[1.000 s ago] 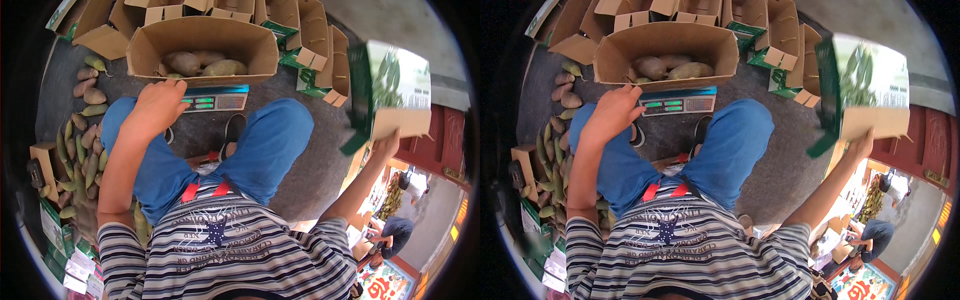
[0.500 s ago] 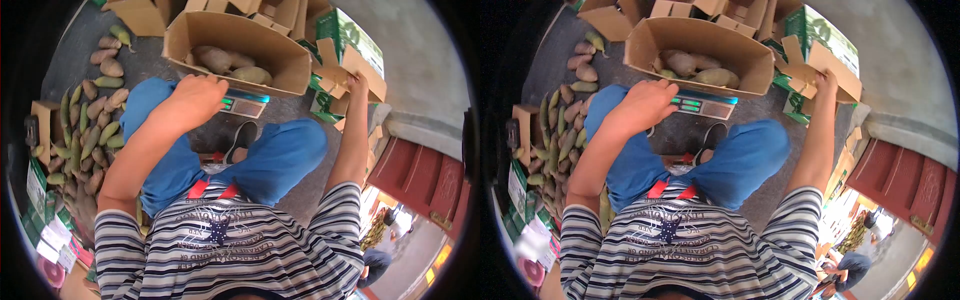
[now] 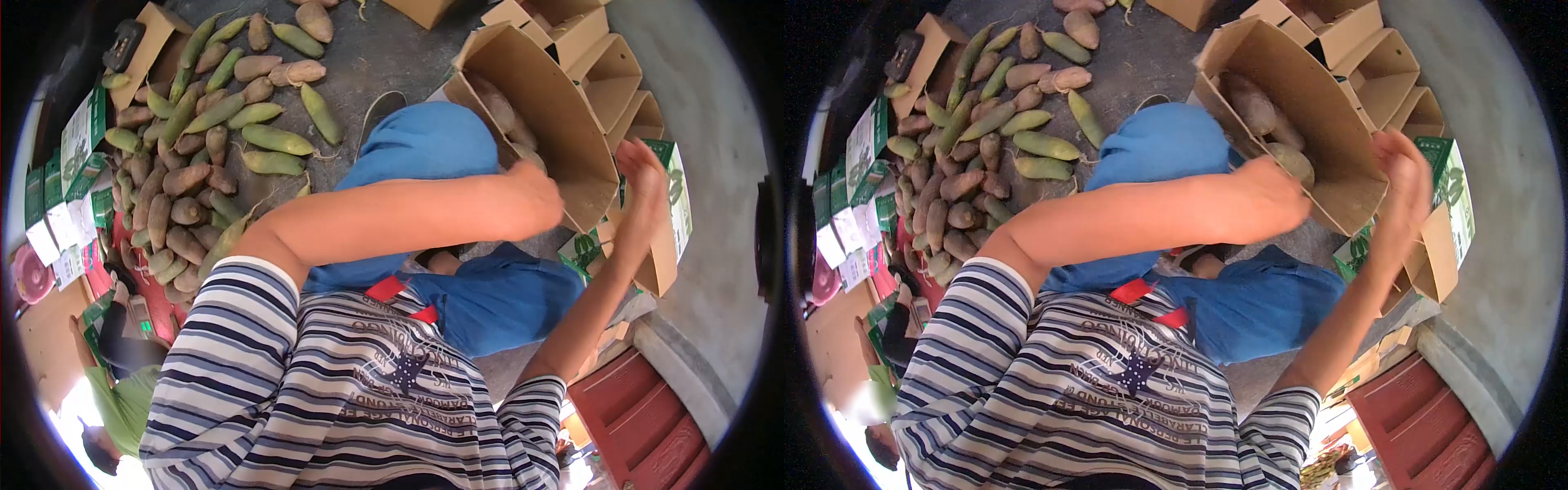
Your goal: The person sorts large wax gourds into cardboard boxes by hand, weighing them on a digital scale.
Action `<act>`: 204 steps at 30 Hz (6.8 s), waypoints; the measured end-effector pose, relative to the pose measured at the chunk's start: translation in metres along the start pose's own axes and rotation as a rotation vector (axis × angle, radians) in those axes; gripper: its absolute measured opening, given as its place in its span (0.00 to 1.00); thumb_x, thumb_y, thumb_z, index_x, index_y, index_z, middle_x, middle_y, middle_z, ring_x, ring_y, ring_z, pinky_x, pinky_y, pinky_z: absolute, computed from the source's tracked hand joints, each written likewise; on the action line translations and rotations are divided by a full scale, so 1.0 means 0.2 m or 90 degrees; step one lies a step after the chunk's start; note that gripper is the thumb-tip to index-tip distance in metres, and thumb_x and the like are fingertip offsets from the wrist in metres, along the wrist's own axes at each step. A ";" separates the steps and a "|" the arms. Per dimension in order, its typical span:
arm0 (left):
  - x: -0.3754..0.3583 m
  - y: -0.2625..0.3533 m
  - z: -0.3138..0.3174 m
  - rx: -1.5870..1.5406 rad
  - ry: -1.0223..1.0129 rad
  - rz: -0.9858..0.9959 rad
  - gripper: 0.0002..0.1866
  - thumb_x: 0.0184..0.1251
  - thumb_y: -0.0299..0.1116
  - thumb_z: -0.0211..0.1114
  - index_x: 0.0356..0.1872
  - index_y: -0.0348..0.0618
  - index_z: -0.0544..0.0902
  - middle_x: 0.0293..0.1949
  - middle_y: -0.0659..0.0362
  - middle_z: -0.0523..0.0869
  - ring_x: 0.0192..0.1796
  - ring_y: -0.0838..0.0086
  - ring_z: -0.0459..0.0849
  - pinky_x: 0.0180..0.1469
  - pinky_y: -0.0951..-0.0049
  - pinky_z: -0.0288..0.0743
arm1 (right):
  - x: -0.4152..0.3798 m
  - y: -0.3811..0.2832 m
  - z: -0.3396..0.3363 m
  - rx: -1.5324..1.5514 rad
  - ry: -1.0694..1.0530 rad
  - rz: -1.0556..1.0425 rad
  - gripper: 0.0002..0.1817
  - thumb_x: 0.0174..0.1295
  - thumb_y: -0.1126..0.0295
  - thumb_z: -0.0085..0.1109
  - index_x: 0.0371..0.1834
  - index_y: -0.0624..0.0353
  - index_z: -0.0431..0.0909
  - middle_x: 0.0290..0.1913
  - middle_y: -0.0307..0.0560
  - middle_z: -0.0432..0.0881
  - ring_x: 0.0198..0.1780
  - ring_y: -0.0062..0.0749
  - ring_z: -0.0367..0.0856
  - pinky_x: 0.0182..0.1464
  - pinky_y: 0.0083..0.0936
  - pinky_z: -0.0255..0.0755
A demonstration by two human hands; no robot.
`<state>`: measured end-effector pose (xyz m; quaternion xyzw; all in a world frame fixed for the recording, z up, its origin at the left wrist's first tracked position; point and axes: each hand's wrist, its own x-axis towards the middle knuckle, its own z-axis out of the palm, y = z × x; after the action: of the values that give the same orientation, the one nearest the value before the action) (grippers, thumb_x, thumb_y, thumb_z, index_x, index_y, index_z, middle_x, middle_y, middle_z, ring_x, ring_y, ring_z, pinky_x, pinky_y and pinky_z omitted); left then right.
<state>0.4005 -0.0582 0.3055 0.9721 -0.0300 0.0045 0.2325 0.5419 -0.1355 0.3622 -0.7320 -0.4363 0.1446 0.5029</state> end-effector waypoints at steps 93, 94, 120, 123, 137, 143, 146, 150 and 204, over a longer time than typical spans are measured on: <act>-1.72 -1.21 0.75 -0.469 0.887 -0.777 0.09 0.66 0.31 0.56 0.42 0.40 0.81 0.43 0.60 0.84 0.42 0.77 0.79 0.45 0.75 0.71 | -0.15 0.50 0.38 -0.385 -0.369 -0.091 0.10 0.59 0.65 0.55 0.43 0.54 0.74 0.39 0.51 0.80 0.41 0.50 0.78 0.40 0.42 0.72; -1.59 -1.10 0.55 -0.565 0.936 -0.783 0.08 0.67 0.31 0.56 0.42 0.43 0.81 0.41 0.63 0.84 0.42 0.80 0.78 0.43 0.77 0.69 | -0.15 0.49 0.38 -0.382 -0.374 -0.094 0.10 0.59 0.65 0.55 0.42 0.54 0.73 0.39 0.51 0.80 0.41 0.49 0.78 0.40 0.42 0.71; -1.47 -0.93 1.04 -0.037 -0.009 -0.669 0.12 0.57 0.34 0.61 0.42 0.43 0.77 0.44 0.52 0.79 0.51 0.60 0.78 0.49 0.61 0.73 | -0.18 0.51 0.40 -0.403 -0.371 -0.086 0.10 0.57 0.68 0.57 0.41 0.54 0.72 0.39 0.53 0.79 0.40 0.52 0.78 0.38 0.44 0.71; -1.62 -0.84 1.18 0.120 -0.200 -0.751 0.16 0.55 0.31 0.61 0.46 0.45 0.75 0.50 0.55 0.76 0.55 0.60 0.75 0.50 0.57 0.71 | -0.17 0.46 0.41 -0.393 -0.376 -0.092 0.09 0.57 0.69 0.57 0.40 0.54 0.73 0.38 0.53 0.79 0.40 0.52 0.78 0.38 0.43 0.70; -1.79 -1.02 1.32 0.190 -0.296 -0.697 0.29 0.52 0.29 0.64 0.59 0.50 0.69 0.57 0.56 0.71 0.61 0.61 0.68 0.56 0.56 0.66 | -0.16 0.44 0.43 -0.409 -0.359 -0.089 0.09 0.57 0.68 0.58 0.40 0.56 0.74 0.37 0.53 0.80 0.39 0.51 0.79 0.39 0.39 0.71; -1.74 -1.03 1.21 0.102 -0.097 -0.753 0.25 0.45 0.33 0.69 0.49 0.46 0.73 0.49 0.54 0.77 0.54 0.56 0.75 0.51 0.56 0.70 | -0.15 0.49 0.41 -0.412 -0.347 -0.110 0.10 0.58 0.65 0.57 0.40 0.55 0.73 0.36 0.52 0.79 0.38 0.51 0.78 0.37 0.42 0.71; -1.65 -0.97 1.02 -0.010 0.151 -0.832 0.25 0.49 0.35 0.70 0.49 0.42 0.74 0.48 0.52 0.79 0.51 0.57 0.78 0.51 0.59 0.72 | -0.15 0.50 0.40 -0.400 -0.367 -0.100 0.10 0.58 0.64 0.56 0.38 0.56 0.72 0.36 0.52 0.79 0.39 0.51 0.78 0.37 0.43 0.71; -1.45 -1.01 0.72 -0.158 0.477 -0.755 0.28 0.53 0.38 0.71 0.52 0.35 0.72 0.45 0.52 0.80 0.47 0.67 0.80 0.51 0.69 0.72 | -0.15 0.51 0.40 -0.398 -0.361 -0.110 0.10 0.58 0.65 0.57 0.38 0.57 0.72 0.36 0.52 0.78 0.40 0.51 0.77 0.38 0.42 0.70; -1.65 -0.88 1.51 -0.005 -0.298 -0.957 0.23 0.62 0.40 0.60 0.53 0.35 0.74 0.44 0.48 0.81 0.45 0.63 0.81 0.48 0.64 0.72 | -0.10 0.38 0.28 -0.381 -0.163 -0.163 0.12 0.63 0.60 0.51 0.40 0.57 0.76 0.37 0.50 0.80 0.38 0.48 0.80 0.39 0.40 0.73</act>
<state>0.0803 -0.0198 -0.0509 0.7066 0.5874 -0.3587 0.1643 0.5317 -0.1267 0.2663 -0.7624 -0.6071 0.0364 0.2211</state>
